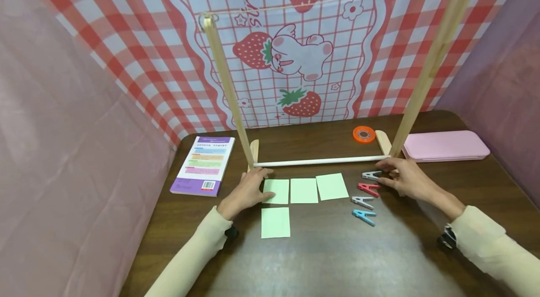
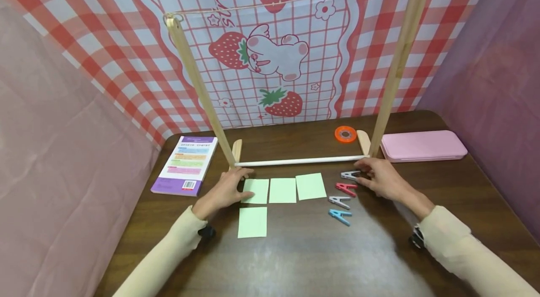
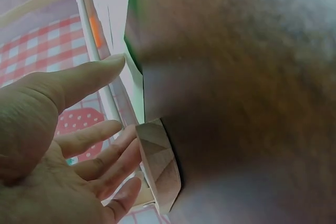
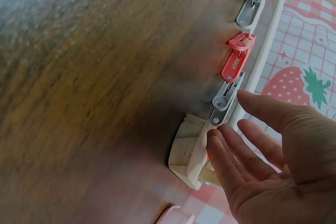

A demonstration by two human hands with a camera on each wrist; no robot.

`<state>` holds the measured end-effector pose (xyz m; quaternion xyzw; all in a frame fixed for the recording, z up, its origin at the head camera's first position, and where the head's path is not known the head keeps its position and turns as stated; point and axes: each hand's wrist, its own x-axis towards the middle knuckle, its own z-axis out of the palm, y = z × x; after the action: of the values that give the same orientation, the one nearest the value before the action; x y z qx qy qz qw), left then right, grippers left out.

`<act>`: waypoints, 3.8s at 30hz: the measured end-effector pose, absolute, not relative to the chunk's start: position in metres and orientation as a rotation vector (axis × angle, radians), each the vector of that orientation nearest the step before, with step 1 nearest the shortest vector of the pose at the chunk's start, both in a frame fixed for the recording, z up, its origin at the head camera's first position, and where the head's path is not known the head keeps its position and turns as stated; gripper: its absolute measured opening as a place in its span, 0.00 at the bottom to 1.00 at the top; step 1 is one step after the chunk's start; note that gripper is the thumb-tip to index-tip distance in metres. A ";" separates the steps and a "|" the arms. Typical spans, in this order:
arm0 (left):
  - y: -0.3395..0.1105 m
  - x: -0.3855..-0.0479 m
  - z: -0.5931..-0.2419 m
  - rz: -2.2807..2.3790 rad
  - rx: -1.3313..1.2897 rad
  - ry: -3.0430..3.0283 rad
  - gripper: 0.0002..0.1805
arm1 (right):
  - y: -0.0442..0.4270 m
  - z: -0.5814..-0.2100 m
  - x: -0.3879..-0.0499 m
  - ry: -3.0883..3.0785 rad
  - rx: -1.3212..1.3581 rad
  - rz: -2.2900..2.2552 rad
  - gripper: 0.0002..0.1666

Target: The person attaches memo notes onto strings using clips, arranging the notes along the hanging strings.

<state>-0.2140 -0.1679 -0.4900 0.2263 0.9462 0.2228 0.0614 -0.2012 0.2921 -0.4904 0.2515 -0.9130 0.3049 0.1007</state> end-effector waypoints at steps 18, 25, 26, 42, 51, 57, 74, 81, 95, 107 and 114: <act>-0.167 -0.218 -0.490 0.730 0.677 2.900 0.26 | 0.289 -0.492 -0.206 -2.807 0.748 0.835 0.17; -0.167 -0.216 -0.491 0.779 0.693 2.896 0.25 | 0.287 -0.490 -0.206 -2.795 0.732 0.800 0.17; -0.168 -0.216 -0.491 0.787 0.701 2.896 0.25 | 0.286 -0.490 -0.207 -2.792 0.722 0.798 0.18; -0.177 -0.218 -0.494 1.041 0.645 2.849 0.06 | 0.269 -0.472 -0.203 -2.557 0.776 0.786 0.19; -0.178 -0.215 -0.478 1.118 0.644 2.816 0.02 | 0.261 -0.459 -0.200 -2.561 0.823 0.781 0.17; -0.178 -0.212 -0.467 1.224 0.630 2.769 0.03 | 0.252 -0.448 -0.198 -2.545 0.857 0.764 0.19; -0.172 -0.204 -0.436 1.722 0.606 2.646 0.07 | 0.213 -0.382 -0.202 -2.553 0.944 0.866 0.19; -0.167 -0.203 -0.416 1.965 0.579 2.513 0.12 | 0.197 -0.354 -0.207 -2.567 0.970 0.882 0.18; -0.160 -0.210 -0.375 2.264 0.646 2.412 0.11 | 0.164 -0.276 -0.214 -2.394 1.087 0.847 0.21; -0.155 -0.220 -0.331 2.523 0.724 2.339 0.08 | 0.139 -0.217 -0.220 -2.368 1.048 0.845 0.22; -0.150 -0.231 -0.306 2.650 0.752 2.246 0.08 | 0.126 -0.188 -0.226 -2.352 0.998 0.870 0.18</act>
<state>-0.2312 -0.1504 -0.3065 0.2071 0.6185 0.7297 -0.2050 -0.2263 0.1263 -0.1876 0.3608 -0.8502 0.3146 0.2193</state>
